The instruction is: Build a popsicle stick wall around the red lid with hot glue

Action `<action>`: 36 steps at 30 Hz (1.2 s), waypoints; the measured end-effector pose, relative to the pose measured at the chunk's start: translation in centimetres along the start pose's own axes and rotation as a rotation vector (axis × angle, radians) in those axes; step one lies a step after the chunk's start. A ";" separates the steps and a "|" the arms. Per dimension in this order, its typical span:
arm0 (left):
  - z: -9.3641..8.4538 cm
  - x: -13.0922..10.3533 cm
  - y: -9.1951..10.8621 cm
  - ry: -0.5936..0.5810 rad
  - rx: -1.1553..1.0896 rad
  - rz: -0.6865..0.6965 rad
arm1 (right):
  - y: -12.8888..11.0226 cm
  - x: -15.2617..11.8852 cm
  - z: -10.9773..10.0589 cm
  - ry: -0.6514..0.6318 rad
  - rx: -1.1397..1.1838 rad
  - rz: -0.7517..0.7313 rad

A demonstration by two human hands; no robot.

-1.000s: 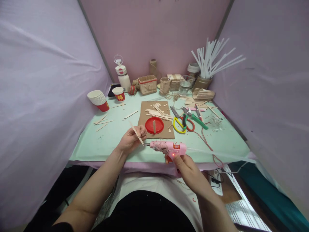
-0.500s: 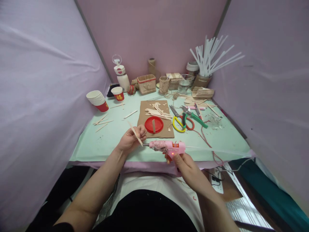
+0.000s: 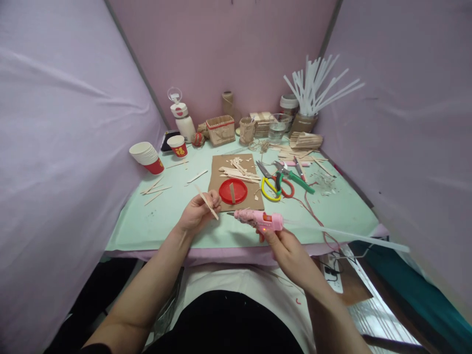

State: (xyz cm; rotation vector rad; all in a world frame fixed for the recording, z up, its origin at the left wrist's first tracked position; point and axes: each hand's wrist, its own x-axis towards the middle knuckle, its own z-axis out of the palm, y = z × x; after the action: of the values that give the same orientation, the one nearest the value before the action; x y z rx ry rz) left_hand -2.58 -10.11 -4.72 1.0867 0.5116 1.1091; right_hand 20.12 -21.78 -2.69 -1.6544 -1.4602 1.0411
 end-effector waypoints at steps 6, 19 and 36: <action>-0.3 1.2 0.0 0.219 0.606 0.098 | 1.9 1.1 -3.4 0.341 -0.227 -0.026; -0.6 1.7 -1.8 0.173 0.976 0.248 | 4.3 1.2 -7.8 0.560 -0.241 0.136; -0.5 1.9 -2.0 0.181 1.016 0.197 | 6.0 1.6 -10.0 0.622 -0.356 0.208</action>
State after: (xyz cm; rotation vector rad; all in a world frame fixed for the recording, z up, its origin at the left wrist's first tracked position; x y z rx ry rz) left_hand -1.24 -8.27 -6.39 1.9467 1.2033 1.1298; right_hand 31.74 -20.88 -3.76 -2.1646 -1.1037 0.3042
